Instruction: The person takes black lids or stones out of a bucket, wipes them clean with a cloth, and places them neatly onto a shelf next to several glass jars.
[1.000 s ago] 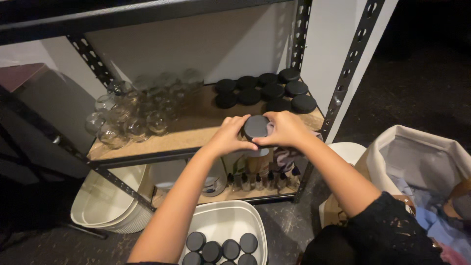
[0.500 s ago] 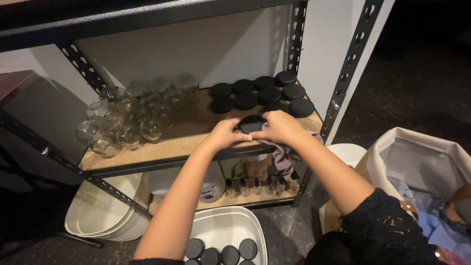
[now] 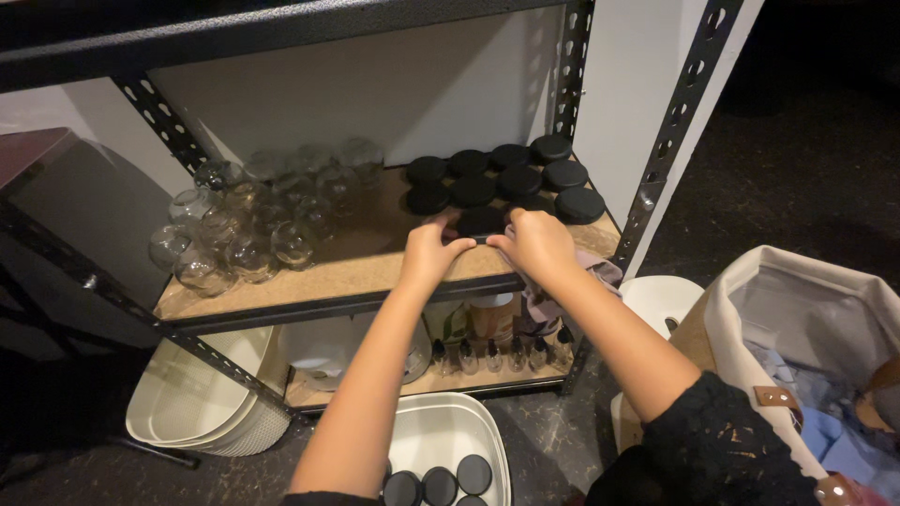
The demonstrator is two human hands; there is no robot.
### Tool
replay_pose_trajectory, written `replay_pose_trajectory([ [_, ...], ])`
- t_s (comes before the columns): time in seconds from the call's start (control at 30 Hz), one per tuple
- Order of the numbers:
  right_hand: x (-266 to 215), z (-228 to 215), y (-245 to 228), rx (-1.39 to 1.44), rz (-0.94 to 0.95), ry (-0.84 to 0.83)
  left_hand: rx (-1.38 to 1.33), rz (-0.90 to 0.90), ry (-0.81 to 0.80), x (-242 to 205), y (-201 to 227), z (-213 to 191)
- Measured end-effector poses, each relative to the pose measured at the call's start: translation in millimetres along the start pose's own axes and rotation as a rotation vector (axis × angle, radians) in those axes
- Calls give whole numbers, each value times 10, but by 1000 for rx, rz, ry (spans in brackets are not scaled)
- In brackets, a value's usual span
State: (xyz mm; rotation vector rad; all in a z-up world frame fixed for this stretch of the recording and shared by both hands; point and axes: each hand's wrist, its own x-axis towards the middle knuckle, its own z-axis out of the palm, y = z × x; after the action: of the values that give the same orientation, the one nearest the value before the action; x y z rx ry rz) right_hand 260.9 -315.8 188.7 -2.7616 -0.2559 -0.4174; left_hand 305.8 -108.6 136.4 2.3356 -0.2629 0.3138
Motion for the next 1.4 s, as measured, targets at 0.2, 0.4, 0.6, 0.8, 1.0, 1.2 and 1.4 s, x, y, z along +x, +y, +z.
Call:
replay_pose_trajectory([
  [0.2, -63, -74, -46, 25, -7, 7, -9, -42, 45, -4, -14, 57],
  [0.4, -89, -67, -52, -2, -23, 10, -44, -44, 69, -98, 96, -30],
  [0.6, -214, -114, -36, 1, -76, 76, -74, 44, 166, -248, 129, -98],
  [0.8, -634, -36, -289, 230, -182, 29, -126, 230, 168, -1173, 278, -578],
  [1.0, -1093, 538, -731, 338, -298, -301, -377, -28, -136, -1847, -351, -465],
  [1.2, -1809, 2142, -760, 101, -295, -700, -127, -436, -533, -2702, -1818, 485],
  [1.4, -2401, 3219, -709, 32, -182, -954, 247, -585, -689, -3584, -3067, 1841],
])
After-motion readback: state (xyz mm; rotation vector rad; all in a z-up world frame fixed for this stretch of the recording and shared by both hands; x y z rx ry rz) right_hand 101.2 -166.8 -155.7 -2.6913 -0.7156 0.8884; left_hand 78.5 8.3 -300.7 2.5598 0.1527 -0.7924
